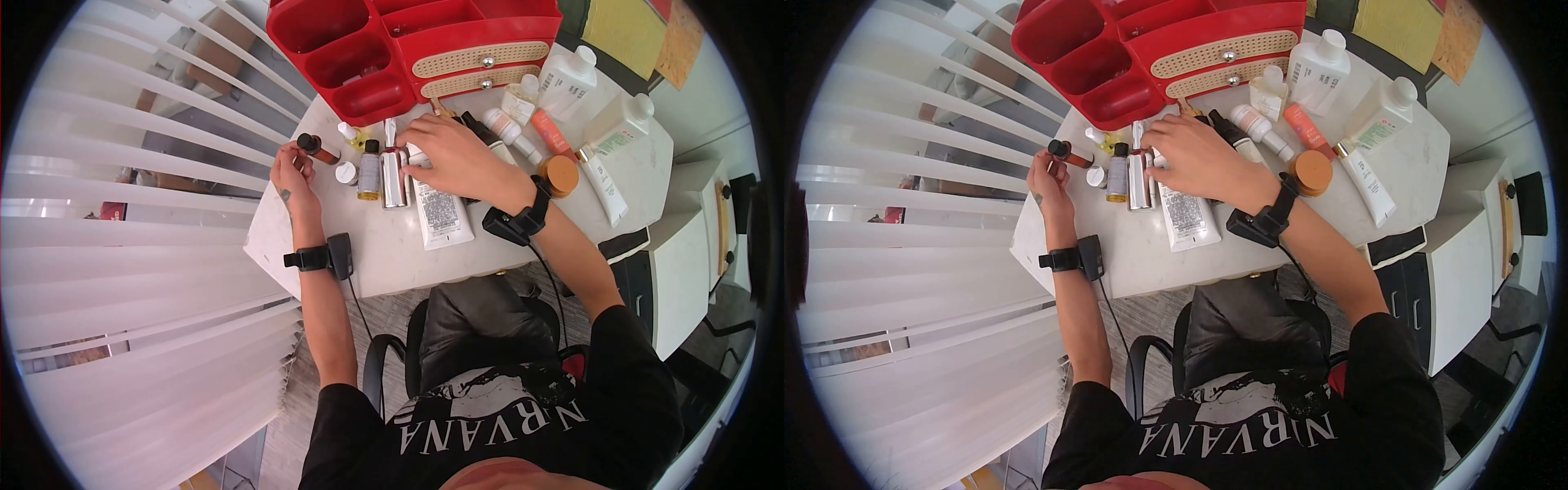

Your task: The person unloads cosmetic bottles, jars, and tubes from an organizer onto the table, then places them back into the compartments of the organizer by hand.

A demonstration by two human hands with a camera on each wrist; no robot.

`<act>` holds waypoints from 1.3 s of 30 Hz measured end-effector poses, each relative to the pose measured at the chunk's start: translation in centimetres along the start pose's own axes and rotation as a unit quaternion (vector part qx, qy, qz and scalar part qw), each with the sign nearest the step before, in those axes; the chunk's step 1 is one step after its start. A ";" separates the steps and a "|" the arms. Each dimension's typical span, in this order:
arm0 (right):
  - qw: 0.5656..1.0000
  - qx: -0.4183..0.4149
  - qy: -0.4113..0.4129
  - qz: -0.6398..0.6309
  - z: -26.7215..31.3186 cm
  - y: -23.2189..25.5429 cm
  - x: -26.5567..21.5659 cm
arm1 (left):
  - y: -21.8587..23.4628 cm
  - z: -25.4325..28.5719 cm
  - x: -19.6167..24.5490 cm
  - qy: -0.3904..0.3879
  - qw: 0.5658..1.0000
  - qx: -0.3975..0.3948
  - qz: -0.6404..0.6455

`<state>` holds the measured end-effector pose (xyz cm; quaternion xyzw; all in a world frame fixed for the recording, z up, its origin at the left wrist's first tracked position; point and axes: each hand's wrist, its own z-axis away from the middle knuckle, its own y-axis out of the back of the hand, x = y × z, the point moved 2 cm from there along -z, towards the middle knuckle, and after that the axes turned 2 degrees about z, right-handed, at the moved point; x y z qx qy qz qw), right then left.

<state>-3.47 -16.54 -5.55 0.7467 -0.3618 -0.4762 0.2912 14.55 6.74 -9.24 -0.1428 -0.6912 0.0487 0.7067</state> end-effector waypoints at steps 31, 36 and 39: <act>0.999 0.047 0.023 0.007 0.5 -0.5 0.8 | -7.9 4.9 14.3 -0.353 0.918 -0.024 -0.176; 0.998 0.063 0.023 0.001 0.4 -0.9 1.0 | -18.4 4.9 20.6 -0.340 0.903 -0.168 -0.202; 0.998 0.057 0.022 -0.003 0.5 -0.7 1.1 | -23.3 2.9 19.8 -0.361 0.856 -0.257 -0.267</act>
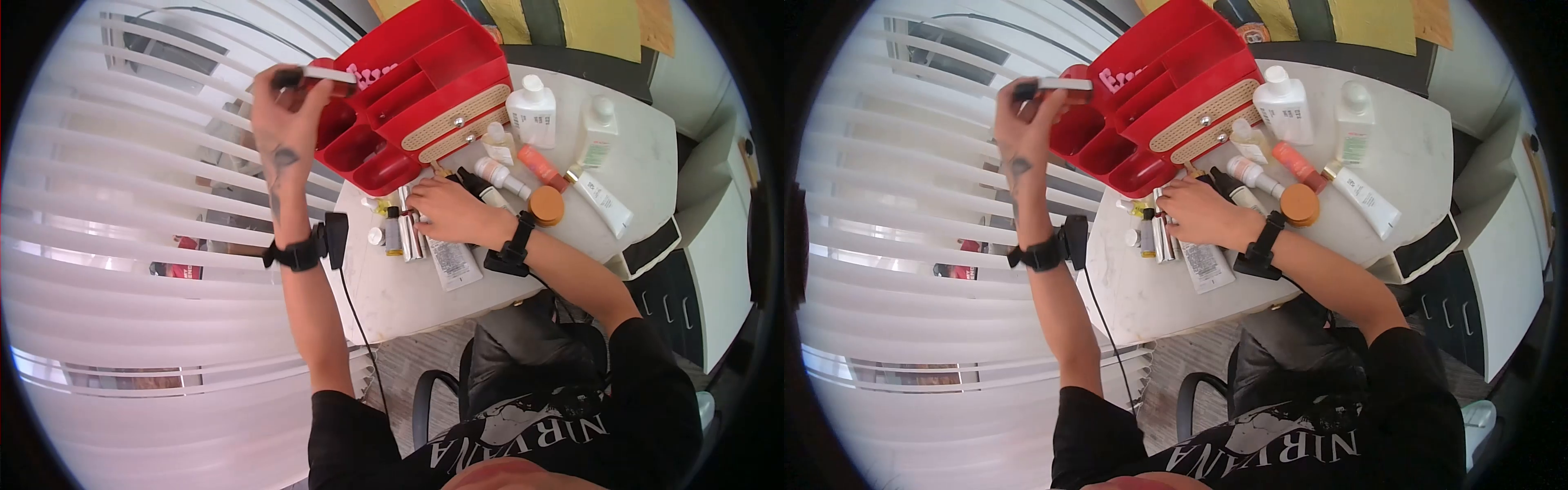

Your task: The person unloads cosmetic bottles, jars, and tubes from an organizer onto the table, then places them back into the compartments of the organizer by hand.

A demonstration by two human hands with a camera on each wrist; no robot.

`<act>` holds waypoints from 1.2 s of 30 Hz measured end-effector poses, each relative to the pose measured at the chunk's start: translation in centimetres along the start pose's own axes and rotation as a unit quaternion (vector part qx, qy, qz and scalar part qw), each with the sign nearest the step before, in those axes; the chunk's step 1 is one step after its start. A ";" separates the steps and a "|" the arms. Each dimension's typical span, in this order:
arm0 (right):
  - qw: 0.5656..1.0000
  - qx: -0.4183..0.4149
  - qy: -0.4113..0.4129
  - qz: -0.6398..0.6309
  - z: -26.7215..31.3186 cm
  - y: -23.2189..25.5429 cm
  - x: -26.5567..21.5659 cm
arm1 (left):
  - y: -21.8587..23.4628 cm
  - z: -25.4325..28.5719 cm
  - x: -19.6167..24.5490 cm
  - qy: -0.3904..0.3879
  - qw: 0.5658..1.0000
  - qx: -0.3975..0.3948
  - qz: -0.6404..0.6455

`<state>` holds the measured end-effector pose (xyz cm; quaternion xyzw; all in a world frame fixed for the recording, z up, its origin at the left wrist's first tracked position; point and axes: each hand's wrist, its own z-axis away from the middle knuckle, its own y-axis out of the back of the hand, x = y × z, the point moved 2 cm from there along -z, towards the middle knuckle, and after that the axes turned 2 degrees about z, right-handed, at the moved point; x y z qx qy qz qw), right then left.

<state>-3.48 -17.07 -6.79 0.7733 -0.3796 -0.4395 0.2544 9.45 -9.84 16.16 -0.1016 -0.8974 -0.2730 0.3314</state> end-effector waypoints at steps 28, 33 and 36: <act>1.000 0.017 0.011 0.002 0.0 -0.6 0.5 | -1.6 1.3 -3.0 -0.193 0.921 0.011 -0.338; 1.000 0.018 0.011 0.005 0.0 -0.7 0.5 | 2.5 8.3 -3.6 -0.035 0.966 0.054 -0.252; 1.000 0.004 0.009 0.002 -0.1 -0.5 0.5 | 4.3 12.9 -9.0 0.073 0.958 -0.062 -0.269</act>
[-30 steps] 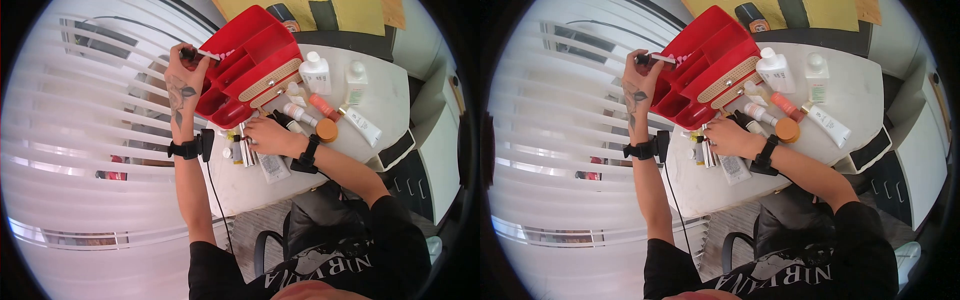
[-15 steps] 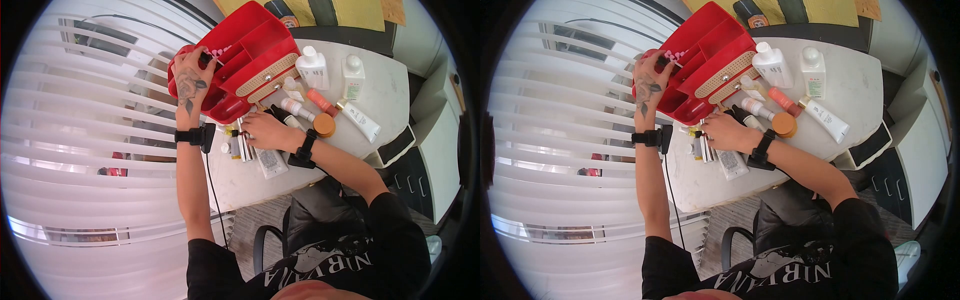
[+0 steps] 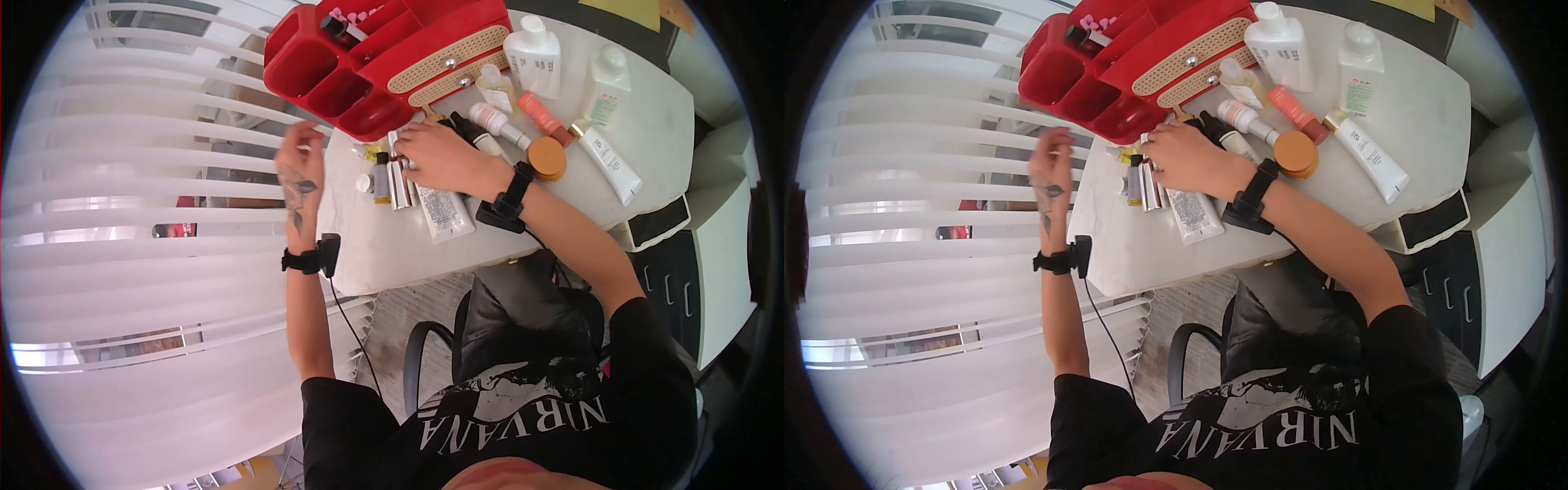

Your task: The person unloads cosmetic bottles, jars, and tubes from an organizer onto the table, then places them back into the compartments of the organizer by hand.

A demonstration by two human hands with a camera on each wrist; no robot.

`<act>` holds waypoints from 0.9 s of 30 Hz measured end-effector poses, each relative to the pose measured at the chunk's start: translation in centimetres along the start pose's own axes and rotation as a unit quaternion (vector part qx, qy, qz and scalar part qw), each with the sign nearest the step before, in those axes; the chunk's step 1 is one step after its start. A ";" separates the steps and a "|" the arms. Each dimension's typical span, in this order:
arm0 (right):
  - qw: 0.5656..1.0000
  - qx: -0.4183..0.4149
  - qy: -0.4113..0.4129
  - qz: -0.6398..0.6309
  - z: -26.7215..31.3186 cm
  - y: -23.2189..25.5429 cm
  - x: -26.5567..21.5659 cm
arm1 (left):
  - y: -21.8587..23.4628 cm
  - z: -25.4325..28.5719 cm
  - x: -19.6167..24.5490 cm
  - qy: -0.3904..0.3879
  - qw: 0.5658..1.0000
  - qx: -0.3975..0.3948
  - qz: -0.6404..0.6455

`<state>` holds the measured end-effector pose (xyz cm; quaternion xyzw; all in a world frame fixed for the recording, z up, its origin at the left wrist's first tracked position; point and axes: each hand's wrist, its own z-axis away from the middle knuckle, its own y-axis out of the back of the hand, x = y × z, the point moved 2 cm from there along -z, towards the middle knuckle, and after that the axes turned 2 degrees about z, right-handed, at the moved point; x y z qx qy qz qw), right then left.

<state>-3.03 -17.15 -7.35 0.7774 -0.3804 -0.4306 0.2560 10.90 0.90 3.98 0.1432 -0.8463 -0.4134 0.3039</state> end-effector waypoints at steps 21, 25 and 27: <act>1.000 0.011 0.000 0.015 0.2 0.0 -0.2 | -2.8 7.9 -3.6 0.047 0.977 -0.206 0.039; 1.000 -0.003 -0.005 0.017 0.1 -0.2 -0.1 | -3.1 8.5 -3.2 0.047 0.973 -0.224 0.027; 1.000 -0.002 -0.003 0.018 0.2 -0.3 0.0 | -3.3 8.7 -3.3 0.051 0.974 -0.221 0.018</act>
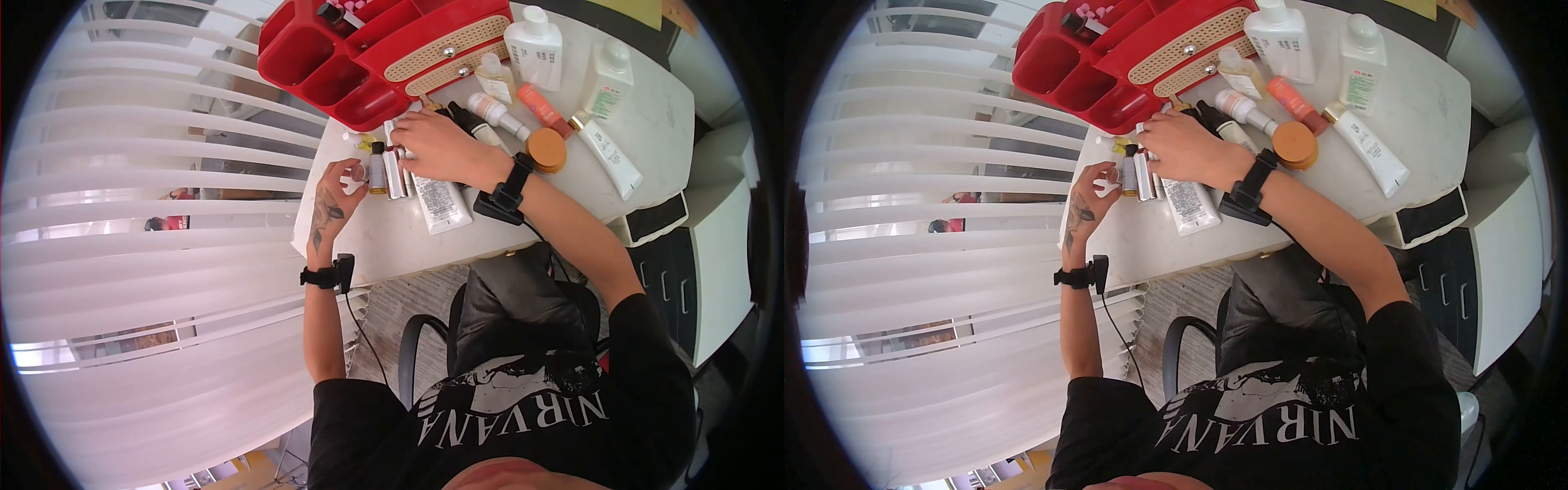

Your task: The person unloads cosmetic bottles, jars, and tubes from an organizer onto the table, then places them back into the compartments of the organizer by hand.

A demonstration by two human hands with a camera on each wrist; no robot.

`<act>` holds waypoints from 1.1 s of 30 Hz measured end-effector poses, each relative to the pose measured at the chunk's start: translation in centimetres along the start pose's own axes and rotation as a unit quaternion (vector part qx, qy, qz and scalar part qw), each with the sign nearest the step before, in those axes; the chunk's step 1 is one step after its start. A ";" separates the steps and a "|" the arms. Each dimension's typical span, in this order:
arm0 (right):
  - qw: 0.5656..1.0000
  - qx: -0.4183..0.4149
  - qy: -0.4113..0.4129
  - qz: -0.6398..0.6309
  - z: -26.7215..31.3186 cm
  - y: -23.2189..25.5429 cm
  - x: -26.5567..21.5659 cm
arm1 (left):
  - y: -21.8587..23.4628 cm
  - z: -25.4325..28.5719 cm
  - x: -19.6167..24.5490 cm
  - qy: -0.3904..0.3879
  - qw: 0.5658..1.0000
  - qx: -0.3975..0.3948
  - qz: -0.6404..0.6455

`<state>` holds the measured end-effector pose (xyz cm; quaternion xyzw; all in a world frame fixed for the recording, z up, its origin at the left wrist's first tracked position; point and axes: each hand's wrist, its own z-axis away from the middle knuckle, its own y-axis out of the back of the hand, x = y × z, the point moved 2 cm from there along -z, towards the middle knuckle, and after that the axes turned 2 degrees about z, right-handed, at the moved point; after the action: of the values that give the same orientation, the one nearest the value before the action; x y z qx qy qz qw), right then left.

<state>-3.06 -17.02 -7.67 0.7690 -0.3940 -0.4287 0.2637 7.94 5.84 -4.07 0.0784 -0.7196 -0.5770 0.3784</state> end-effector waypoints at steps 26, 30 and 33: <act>1.000 0.007 0.003 -0.010 -0.1 0.2 -0.2 | -1.6 -2.1 3.8 -0.059 0.984 0.011 -0.167; 1.000 0.015 0.005 -0.014 -0.1 0.2 0.0 | -0.9 -1.6 3.7 0.002 0.993 0.067 -0.097; 1.000 0.001 -0.002 -0.015 0.0 -0.2 0.1 | 1.7 -1.3 5.2 -0.001 0.995 0.097 -0.027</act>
<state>-2.94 -16.97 -7.80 0.7746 -0.3832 -0.4334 0.2555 5.62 2.55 -0.07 0.1338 -0.7702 -0.5141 0.3529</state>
